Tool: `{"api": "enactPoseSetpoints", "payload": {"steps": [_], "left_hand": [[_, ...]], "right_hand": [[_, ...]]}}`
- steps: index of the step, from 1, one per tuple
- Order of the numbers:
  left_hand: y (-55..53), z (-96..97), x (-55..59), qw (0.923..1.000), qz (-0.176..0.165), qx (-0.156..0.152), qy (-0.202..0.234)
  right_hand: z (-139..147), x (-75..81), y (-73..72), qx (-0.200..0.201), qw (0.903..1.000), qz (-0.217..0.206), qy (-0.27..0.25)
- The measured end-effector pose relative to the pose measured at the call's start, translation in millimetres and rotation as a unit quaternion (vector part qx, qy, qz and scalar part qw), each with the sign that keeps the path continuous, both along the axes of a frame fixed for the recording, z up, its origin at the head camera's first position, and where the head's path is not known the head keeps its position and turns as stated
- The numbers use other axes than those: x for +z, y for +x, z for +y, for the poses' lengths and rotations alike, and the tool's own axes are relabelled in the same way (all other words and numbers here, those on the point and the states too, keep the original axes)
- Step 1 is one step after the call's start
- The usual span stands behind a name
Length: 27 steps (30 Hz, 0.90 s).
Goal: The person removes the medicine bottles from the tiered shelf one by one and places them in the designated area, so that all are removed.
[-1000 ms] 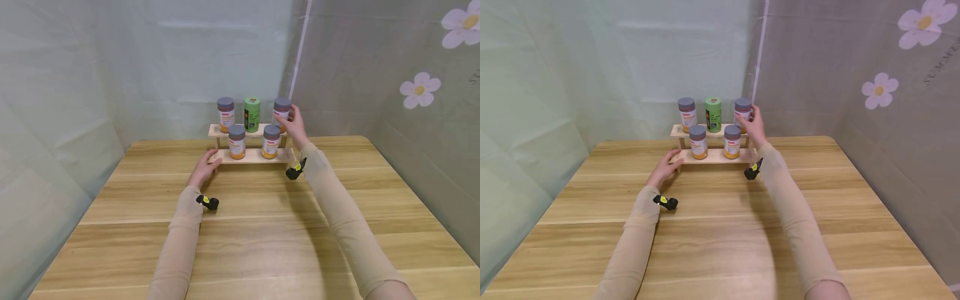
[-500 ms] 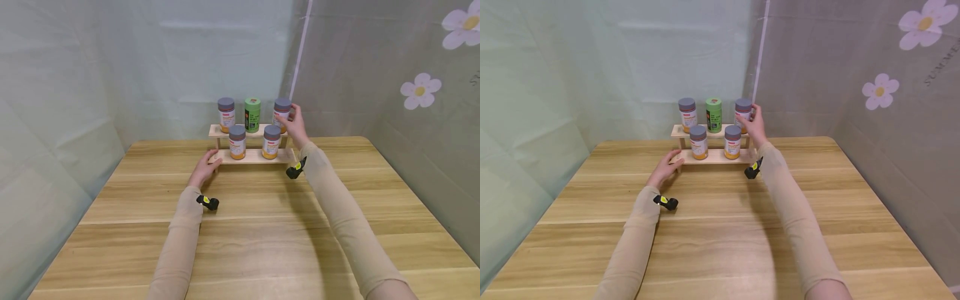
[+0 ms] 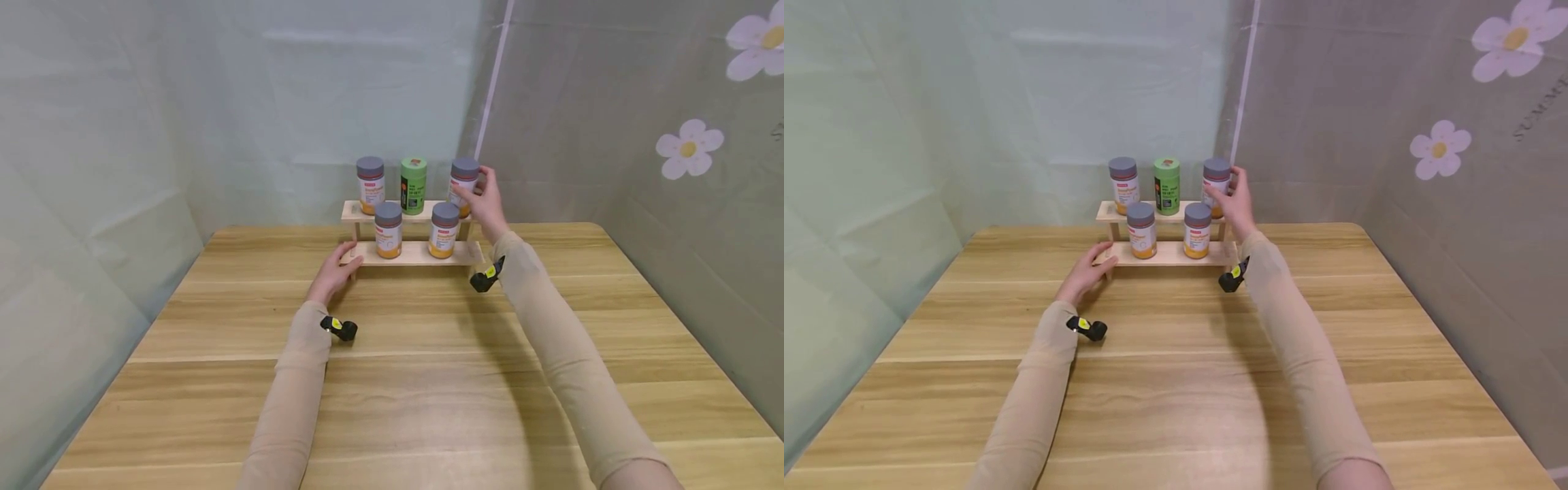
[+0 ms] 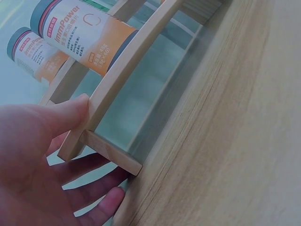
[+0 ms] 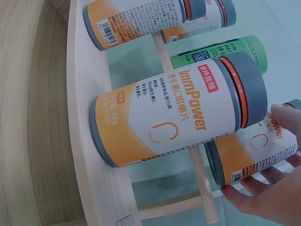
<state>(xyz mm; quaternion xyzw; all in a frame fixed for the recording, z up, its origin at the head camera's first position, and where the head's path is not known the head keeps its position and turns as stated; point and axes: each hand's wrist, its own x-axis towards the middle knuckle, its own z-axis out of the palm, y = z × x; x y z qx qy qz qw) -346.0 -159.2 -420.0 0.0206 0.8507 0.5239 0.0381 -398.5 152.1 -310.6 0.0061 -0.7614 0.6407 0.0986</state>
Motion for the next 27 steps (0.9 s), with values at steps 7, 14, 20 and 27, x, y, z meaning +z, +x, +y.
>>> {"api": "enactPoseSetpoints", "payload": {"steps": [7,14,20,27], "left_hand": [[-0.4,-0.2,-0.1,1.0,0.0,0.001,-0.004],[0.4,-0.2,0.8,1.0,0.0,-0.002,-0.001],[-0.8,0.2,1.3,1.0,0.006,-0.004,-0.001],[-0.1,1.4,2.2,1.0,0.004,-0.004,0.004]], "right_hand": [[3,5.7,3.8,0.002,0.9998,0.019,0.0],[9,10.2,7.1,-0.006,0.9991,0.041,0.01],[20,15.2,10.0,-0.022,0.998,0.059,0.009],[40,15.0,12.4,-0.044,0.9965,0.071,-0.003]]}}
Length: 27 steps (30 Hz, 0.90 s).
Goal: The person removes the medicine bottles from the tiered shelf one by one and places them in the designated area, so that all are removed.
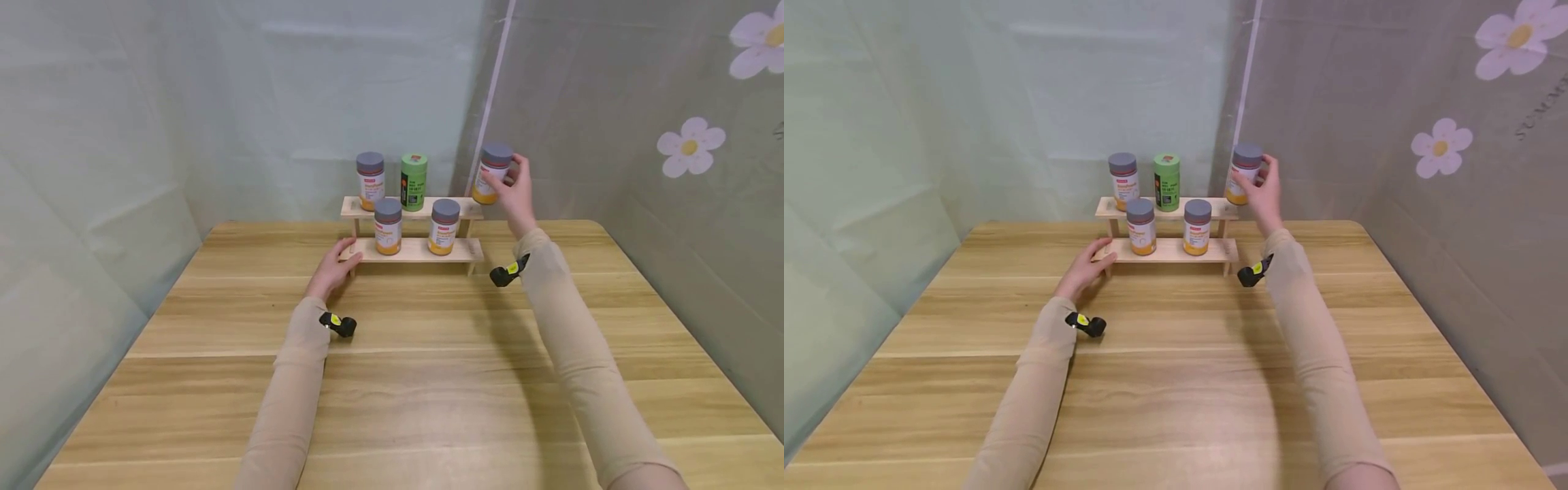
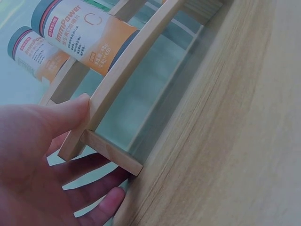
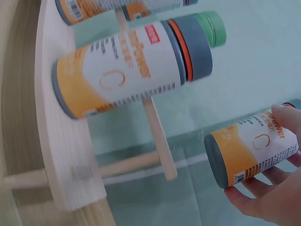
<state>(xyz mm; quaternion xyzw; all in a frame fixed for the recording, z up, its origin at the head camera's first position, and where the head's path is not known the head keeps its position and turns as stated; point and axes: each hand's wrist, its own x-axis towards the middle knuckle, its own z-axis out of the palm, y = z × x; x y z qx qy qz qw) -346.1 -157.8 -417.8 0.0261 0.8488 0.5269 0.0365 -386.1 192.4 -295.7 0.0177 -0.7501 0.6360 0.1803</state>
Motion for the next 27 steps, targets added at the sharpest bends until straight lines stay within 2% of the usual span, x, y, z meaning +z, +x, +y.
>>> {"api": "enactPoseSetpoints", "payload": {"steps": [12,20,27], "left_hand": [[1.9,0.3,2.0,0.9999,-0.008,0.003,0.011],[0.8,-1.5,0.7,0.9997,-0.017,0.008,0.016],[-0.7,-0.7,-0.2,0.9996,-0.022,0.01,0.014]], "right_hand": [[20,-12.3,-1.0,-0.026,0.9996,-0.005,-0.012],[29,-24.6,-3.7,-0.036,0.9993,-0.012,0.003],[36,-37.3,-5.1,-0.043,0.9983,-0.036,0.015]]}}
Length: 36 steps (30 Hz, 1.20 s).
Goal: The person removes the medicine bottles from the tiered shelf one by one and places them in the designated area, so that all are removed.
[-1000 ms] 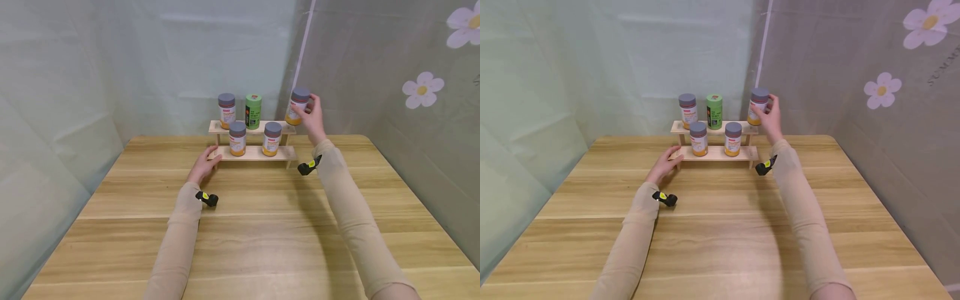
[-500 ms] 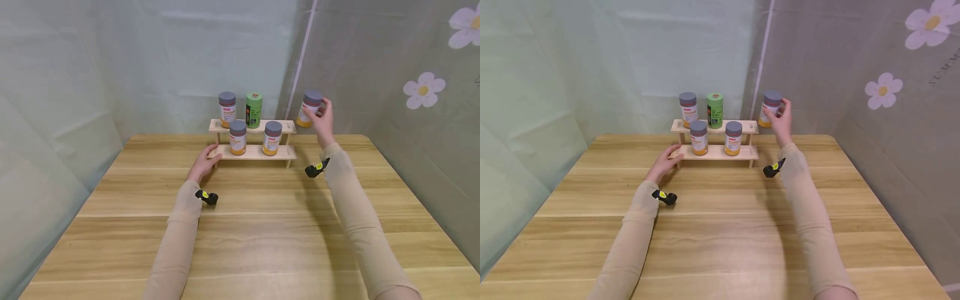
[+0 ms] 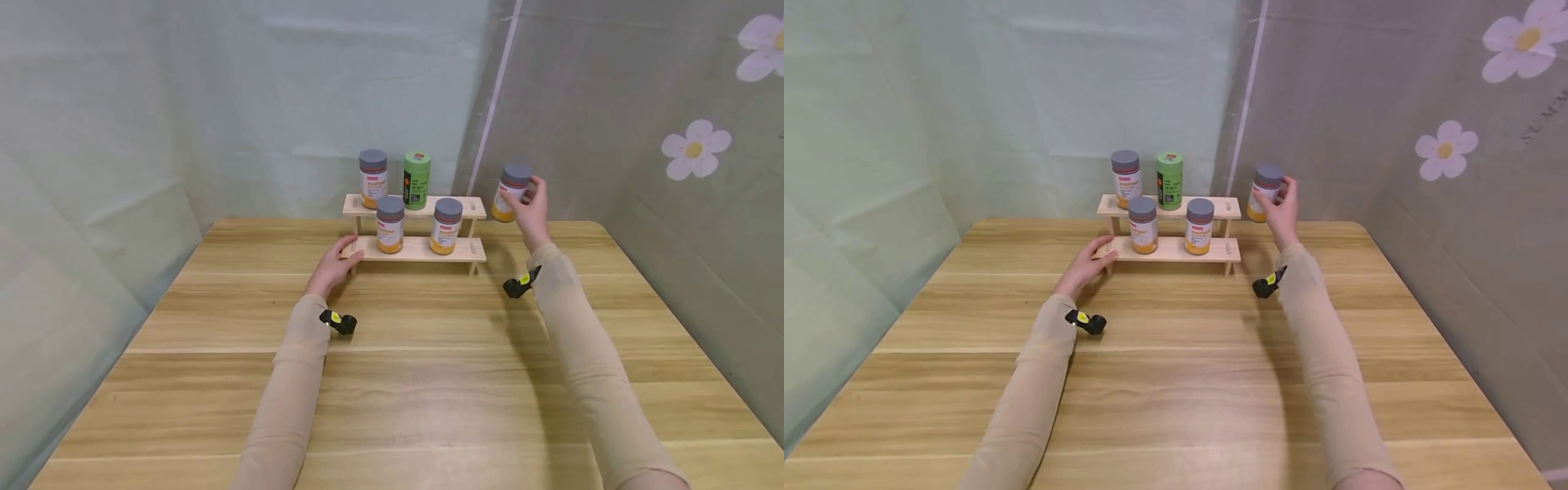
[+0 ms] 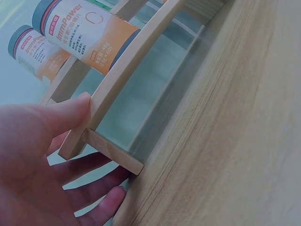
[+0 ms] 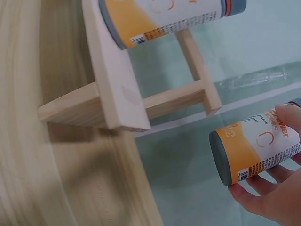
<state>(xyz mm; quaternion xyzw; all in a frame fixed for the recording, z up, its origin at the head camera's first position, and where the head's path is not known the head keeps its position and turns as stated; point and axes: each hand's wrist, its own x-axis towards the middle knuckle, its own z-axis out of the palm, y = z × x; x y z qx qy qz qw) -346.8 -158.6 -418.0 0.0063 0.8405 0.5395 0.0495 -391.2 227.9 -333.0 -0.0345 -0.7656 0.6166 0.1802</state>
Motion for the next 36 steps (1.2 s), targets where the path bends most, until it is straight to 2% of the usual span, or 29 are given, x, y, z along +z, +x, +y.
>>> {"api": "enactPoseSetpoints", "payload": {"steps": [19,29,36], "left_hand": [[0.4,-1.0,0.9,1.0,-0.004,-0.005,0.0],[2.3,-0.6,3.8,1.0,0.003,-0.004,-0.006],[2.9,-0.6,2.5,1.0,0.004,-0.004,-0.007]], "right_hand": [[9,-30.0,-0.4,0.009,0.9994,-0.029,0.018],[13,-39.9,0.6,0.008,0.9995,-0.031,0.008],[16,-50.0,1.9,0.01,0.9986,-0.048,0.018]]}}
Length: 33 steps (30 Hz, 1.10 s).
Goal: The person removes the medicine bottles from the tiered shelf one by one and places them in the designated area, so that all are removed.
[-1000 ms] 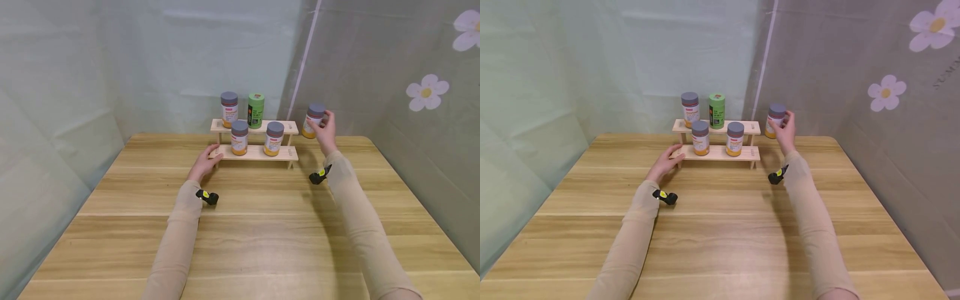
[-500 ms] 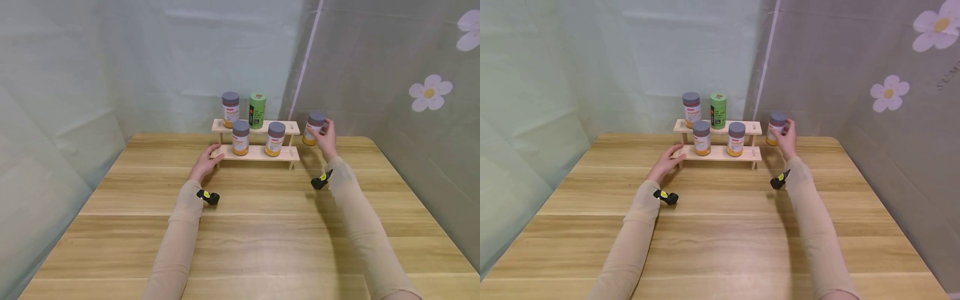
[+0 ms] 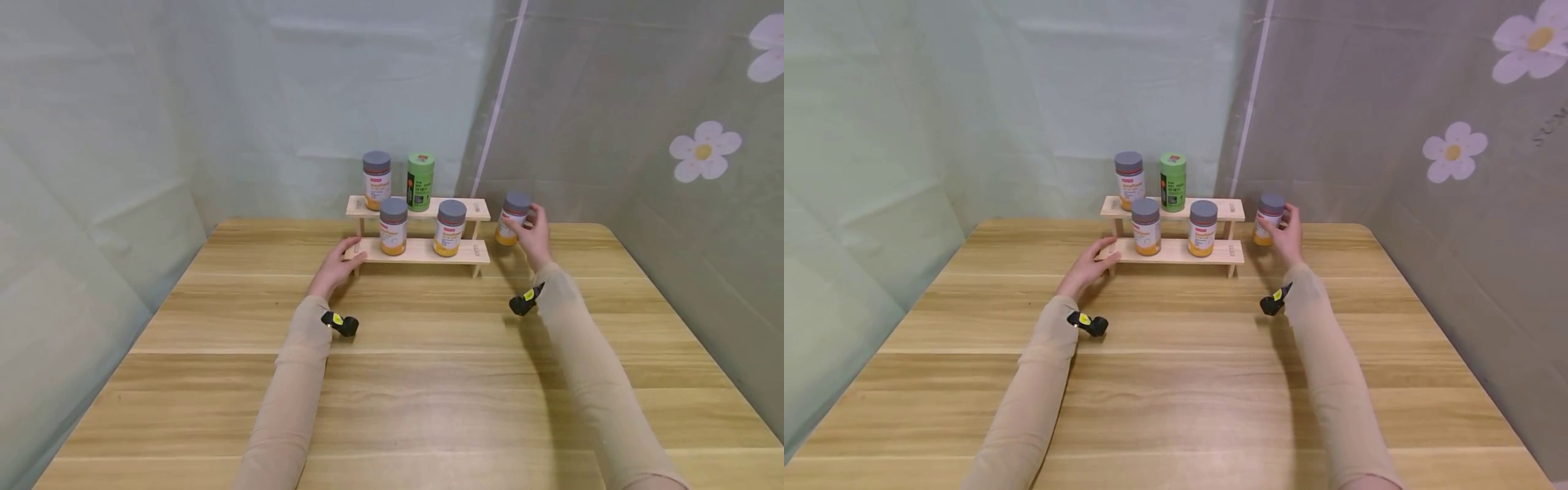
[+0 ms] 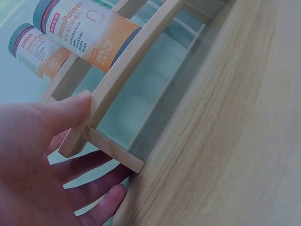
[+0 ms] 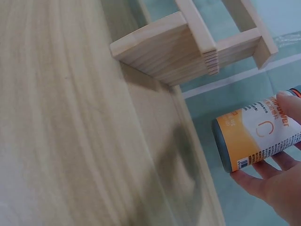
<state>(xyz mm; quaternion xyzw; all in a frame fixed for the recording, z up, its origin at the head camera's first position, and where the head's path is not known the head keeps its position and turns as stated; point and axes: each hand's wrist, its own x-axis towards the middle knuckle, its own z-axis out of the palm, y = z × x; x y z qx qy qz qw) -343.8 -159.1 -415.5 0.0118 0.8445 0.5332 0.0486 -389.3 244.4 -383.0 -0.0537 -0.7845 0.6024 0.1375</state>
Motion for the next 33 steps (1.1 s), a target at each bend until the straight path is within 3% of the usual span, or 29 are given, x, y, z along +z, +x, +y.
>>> {"api": "enactPoseSetpoints", "payload": {"steps": [33], "left_hand": [[-0.5,-0.4,-0.2,0.9998,-0.016,0.008,-0.003]], "right_hand": [[7,-23.1,-3.8,0.024,0.9992,-0.031,0.007]]}}
